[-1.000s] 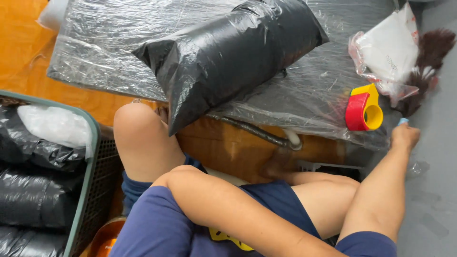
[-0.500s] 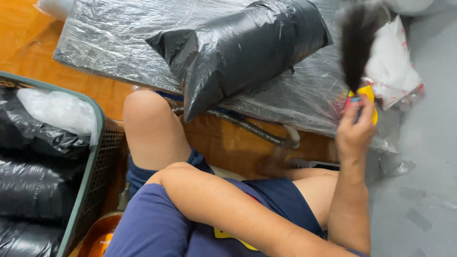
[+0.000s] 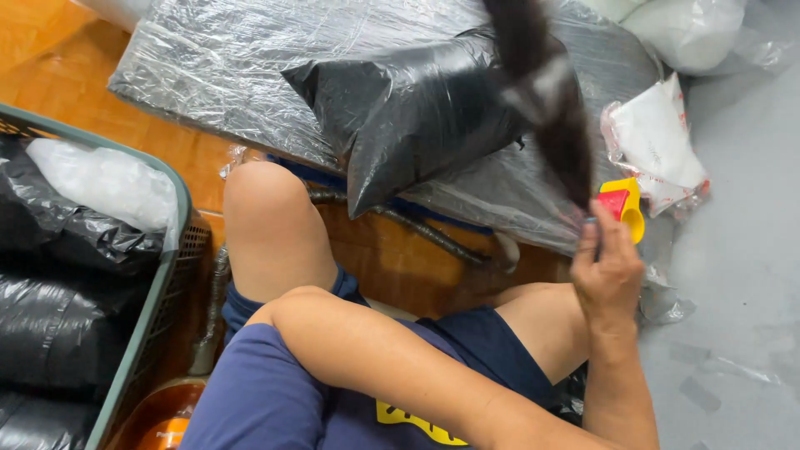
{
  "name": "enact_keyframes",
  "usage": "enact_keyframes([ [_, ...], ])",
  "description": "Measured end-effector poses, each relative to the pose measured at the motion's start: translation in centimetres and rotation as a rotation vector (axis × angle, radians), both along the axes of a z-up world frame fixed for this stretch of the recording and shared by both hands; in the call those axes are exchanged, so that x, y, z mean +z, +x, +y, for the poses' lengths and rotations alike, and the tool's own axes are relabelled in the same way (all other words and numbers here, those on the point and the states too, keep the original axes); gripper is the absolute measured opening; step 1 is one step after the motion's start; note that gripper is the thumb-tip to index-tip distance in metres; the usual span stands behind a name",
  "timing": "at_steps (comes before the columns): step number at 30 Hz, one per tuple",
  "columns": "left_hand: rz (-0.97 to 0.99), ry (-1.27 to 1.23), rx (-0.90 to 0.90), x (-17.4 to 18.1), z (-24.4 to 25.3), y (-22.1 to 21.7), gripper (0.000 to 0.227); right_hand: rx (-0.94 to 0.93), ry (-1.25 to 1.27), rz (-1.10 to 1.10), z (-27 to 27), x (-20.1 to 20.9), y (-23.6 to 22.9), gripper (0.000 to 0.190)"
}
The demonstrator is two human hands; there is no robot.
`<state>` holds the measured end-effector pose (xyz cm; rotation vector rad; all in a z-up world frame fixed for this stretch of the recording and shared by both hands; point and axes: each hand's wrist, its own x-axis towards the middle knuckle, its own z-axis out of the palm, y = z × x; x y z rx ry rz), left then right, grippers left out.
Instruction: Wrapping a white pillow in clear plastic wrap and then inserting it into a black plastic shipping bag for shipping.
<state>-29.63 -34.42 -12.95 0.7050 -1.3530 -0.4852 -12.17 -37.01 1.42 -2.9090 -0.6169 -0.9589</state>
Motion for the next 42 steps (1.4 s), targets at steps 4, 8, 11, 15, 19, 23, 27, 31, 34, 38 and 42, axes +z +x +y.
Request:
enact_keyframes([
  [4, -0.041, 0.010, 0.009, 10.1, 10.7, 3.6, 0.090, 0.246, -0.037, 0.252, 1.4, -0.1, 1.4, 0.037],
  [8, -0.147, -0.087, 0.730, 26.2, 27.4, 7.1, 0.040, -0.139, -0.255, -0.098, -1.9, 0.1, 5.6, 0.033],
  [11, 0.103, 0.058, 0.878, 25.0, 31.1, 9.3, 0.032, -0.046, -0.277, -0.115, 1.3, 2.7, 4.3, 0.033],
  [15, 0.349, 0.026, 1.451, 19.8, 34.0, 12.8, 0.027, 0.335, 0.014, 0.289, 5.8, 4.2, 3.3, 0.034],
  [19, 0.393, 0.079, 1.944, 13.6, 38.4, 15.6, 0.018, 0.210, 0.029, 0.289, 0.8, 1.4, 10.4, 0.034],
  [23, 0.606, 0.390, 2.040, 7.1, 42.2, 18.4, 0.031, -0.267, 0.254, 0.376, -7.5, -4.5, 19.0, 0.043],
  [27, 0.686, 0.536, 1.951, 5.1, 42.0, 18.9, 0.050, -0.190, 0.933, 0.619, -8.2, -11.3, 24.0, 0.048],
  [31, 0.635, 0.812, 1.894, 6.5, 39.5, 17.4, 0.067, -0.113, 1.111, 0.604, -4.1, -11.9, 25.7, 0.041],
  [34, 0.445, 0.931, 1.922, 8.6, 39.1, 15.9, 0.059, -0.047, 1.224, 0.606, -1.3, -11.6, 26.3, 0.040],
  [38, -0.070, 1.292, 1.860, 10.6, 42.8, 14.9, 0.081, -0.018, 1.441, 0.732, 0.6, -10.1, 25.3, 0.037],
  [42, -0.323, 1.503, 1.651, 7.8, 46.1, 17.5, 0.135, 0.020, 1.656, 0.806, 1.9, -11.5, 25.7, 0.038],
])
